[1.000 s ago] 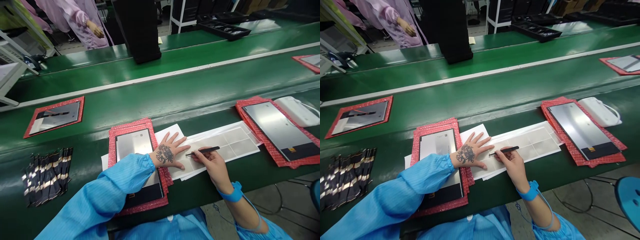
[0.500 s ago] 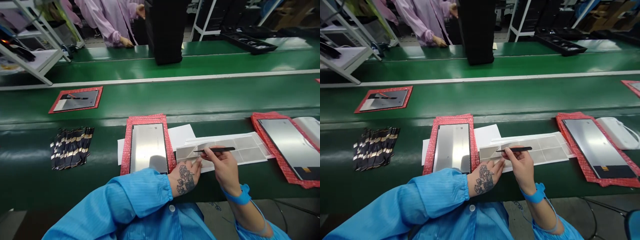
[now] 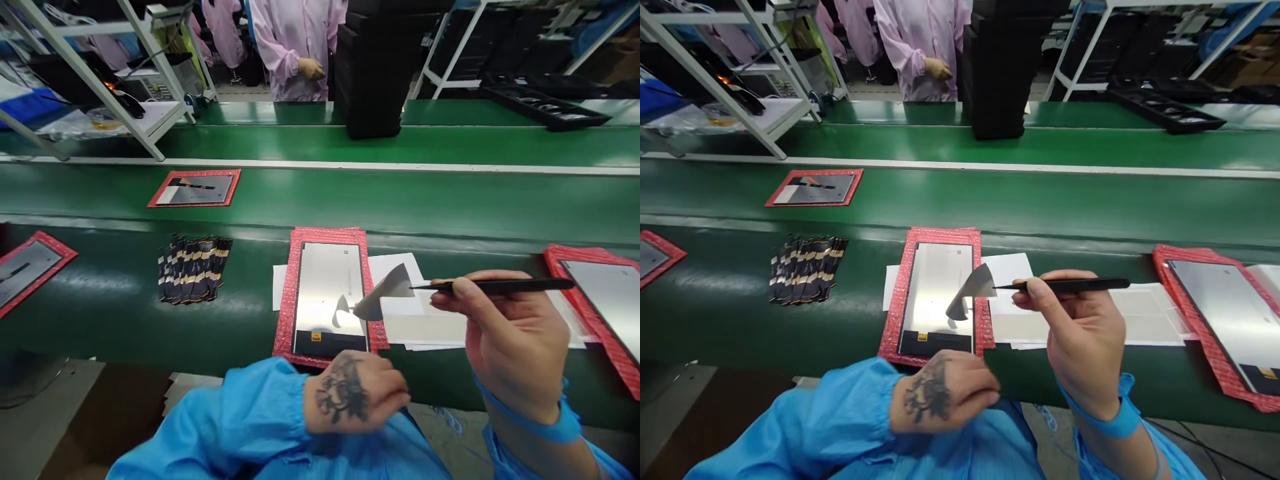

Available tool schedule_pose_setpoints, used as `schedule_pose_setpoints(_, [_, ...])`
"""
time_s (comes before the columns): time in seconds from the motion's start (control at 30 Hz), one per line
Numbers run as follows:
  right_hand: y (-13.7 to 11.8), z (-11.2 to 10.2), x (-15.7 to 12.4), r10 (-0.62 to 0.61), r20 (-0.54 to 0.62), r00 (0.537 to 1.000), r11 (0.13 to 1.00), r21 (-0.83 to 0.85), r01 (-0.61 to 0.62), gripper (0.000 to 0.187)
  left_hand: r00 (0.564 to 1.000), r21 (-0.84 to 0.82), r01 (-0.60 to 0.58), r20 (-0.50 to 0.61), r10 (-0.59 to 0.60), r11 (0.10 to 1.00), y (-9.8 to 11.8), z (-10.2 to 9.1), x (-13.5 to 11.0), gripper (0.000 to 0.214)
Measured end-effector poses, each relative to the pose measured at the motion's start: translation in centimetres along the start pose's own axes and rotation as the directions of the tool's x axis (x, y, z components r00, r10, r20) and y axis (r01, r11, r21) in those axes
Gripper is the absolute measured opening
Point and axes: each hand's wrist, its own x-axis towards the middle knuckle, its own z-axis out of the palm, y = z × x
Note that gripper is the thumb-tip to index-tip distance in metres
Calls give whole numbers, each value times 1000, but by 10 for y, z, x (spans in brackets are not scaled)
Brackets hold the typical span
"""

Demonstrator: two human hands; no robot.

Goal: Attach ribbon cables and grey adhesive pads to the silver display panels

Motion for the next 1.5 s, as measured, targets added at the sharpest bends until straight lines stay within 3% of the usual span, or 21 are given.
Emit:
schedule_pose_setpoints(0.03, [5,0,-4,21,13,1000,1000,-8,-21,29,990,-133,100,-85,-112,986,-1,-9,-16,21])
schedule_pose_setpoints(0.07, [9,0,-9,44,21,999,999,-22,-43,29,951,-247,205,-181,-253,947,-4,-17,-29,23])
schedule_pose_setpoints(0.1, [13,1,-13,70,27,997,997,-42,-68,29,875,-344,295,-277,-397,891,-7,-23,-40,23])
schedule_pose_setpoints(0.17, [19,3,-21,118,25,993,990,-81,-115,31,676,-513,403,-392,-624,758,-16,-30,-52,23])
schedule_pose_setpoints(0.2, [20,5,-24,139,24,990,986,-96,-136,32,599,-595,407,-399,-694,693,-20,-32,-53,23])
schedule_pose_setpoints(0.23, [21,7,-27,157,22,987,982,-105,-154,33,550,-667,394,-379,-744,632,-25,-33,-52,25])
schedule_pose_setpoints(0.3, [20,11,-32,177,18,984,979,-103,-174,34,521,-761,361,-314,-794,539,-32,-35,-46,29])
schedule_pose_setpoints(0.4, [18,17,-37,163,34,986,981,-114,-158,33,532,-784,336,-299,-792,522,-38,-38,-37,26])
schedule_pose_setpoints(0.5, [16,19,-41,137,68,988,983,-135,-127,28,583,-775,307,-305,-753,552,-43,-44,-37,19])
schedule_pose_setpoints(0.67, [19,17,-45,141,42,989,982,-135,-134,28,677,-708,297,-317,-665,640,-48,-60,-47,27])
schedule_pose_setpoints(0.77, [29,9,-50,163,15,986,977,-145,-160,28,743,-623,374,-242,-624,686,-49,-73,-50,32])
schedule_pose_setpoints(0.83, [41,3,-59,197,-11,980,969,-152,-196,27,768,-567,462,-130,-627,682,-50,-80,-49,32])
schedule_pose_setpoints(0.93, [63,-6,-80,275,-76,958,947,-148,-284,28,766,-457,583,35,-642,672,-54,-82,-47,30])
schedule_pose_setpoints(1.0, [77,-11,-95,323,-111,940,935,-117,-335,30,762,-355,625,86,-642,695,-55,-78,-45,29])
schedule_pose_setpoints(1.23, [101,-19,-124,449,-135,883,892,9,-452,40,788,-31,613,100,-608,789,-48,-60,-42,29])
schedule_pose_setpoints(1.5, [101,-19,-122,442,-114,890,896,23,-443,35,841,150,520,86,-535,841,-43,-56,-40,30])
